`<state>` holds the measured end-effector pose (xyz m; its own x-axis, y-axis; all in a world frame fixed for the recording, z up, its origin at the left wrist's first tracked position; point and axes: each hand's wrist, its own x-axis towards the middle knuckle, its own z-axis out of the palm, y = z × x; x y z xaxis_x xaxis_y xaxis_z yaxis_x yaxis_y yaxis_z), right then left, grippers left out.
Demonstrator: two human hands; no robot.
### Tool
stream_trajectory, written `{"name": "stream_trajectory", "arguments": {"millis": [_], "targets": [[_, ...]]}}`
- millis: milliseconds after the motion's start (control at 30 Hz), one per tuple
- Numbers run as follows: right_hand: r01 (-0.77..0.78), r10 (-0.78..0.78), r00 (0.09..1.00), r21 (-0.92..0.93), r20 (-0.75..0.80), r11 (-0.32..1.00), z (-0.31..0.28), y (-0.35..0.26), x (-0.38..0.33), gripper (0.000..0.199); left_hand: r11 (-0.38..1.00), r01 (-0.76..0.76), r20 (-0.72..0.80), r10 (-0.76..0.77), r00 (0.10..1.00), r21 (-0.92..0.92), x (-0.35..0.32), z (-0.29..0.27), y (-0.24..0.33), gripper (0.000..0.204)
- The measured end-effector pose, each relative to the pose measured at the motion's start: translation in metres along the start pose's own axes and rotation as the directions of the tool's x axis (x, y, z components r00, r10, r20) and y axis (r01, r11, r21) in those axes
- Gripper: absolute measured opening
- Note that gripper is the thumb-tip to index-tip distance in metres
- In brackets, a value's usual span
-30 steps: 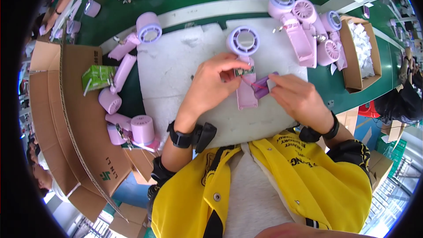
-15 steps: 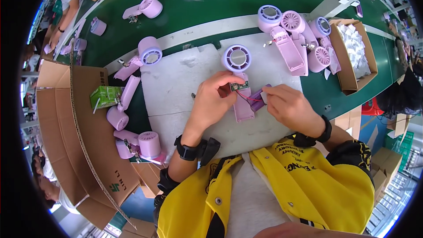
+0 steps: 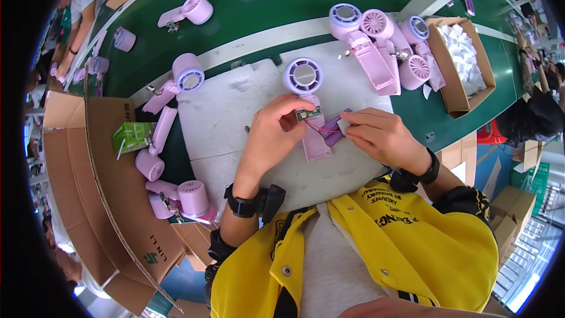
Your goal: The person assembles handheld fans by connecting batteries to circuit boards and fitting them into the fan housings. They repeatedly reach into a box to retrieve batteries, place them into the housings, and connect the wiring before setting each fan aside.
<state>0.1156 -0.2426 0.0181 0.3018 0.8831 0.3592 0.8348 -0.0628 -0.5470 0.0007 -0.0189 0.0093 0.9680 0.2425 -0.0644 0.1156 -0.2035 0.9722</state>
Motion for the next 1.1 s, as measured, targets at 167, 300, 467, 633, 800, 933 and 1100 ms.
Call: {"name": "stream_trajectory", "arguments": {"millis": [167, 300, 467, 633, 800, 933, 1100], "targets": [[0.074, -0.057, 0.994, -0.184, 0.094, 0.980, 0.000, -0.010, 0.000, 0.018, 0.999, -0.002, 0.014, 0.002, 1.000, 0.043, 0.000, 0.000, 0.000, 0.033], [0.030, 0.005, 0.992, -0.271, 0.127, 0.962, 0.000, -0.021, 0.002, 0.018, 0.999, -0.005, 0.016, 0.004, 1.000, 0.050, 0.003, 0.001, 0.000, 0.033], [-0.041, 0.109, 0.975, -0.325, 0.193, 0.945, 0.002, -0.022, 0.007, 0.021, 0.998, -0.030, 0.028, 0.028, 0.999, 0.049, 0.003, 0.000, 0.005, 0.035], [0.023, -0.008, 0.995, -0.150, 0.103, 0.988, -0.009, -0.013, 0.013, 0.021, 0.998, -0.025, 0.033, 0.023, 0.999, 0.063, 0.003, 0.000, 0.005, 0.037], [-0.323, 0.307, 0.945, 0.165, 0.117, 0.932, -0.033, -0.003, 0.004, 0.014, 0.999, -0.028, 0.021, 0.028, 0.999, 0.015, 0.001, 0.001, -0.003, 0.038], [-0.606, 0.446, 0.751, -0.241, -0.487, 0.758, -0.125, 0.038, -0.018, 0.013, 0.999, -0.021, 0.077, 0.024, 0.997, -0.038, 0.004, 0.000, 0.005, 0.037], [-0.695, 0.604, 0.634, -0.014, -0.484, 0.718, -0.119, 0.018, -0.007, 0.025, 0.998, 0.044, 0.039, -0.042, 0.998, -0.037, 0.007, 0.004, 0.005, 0.037]]}}
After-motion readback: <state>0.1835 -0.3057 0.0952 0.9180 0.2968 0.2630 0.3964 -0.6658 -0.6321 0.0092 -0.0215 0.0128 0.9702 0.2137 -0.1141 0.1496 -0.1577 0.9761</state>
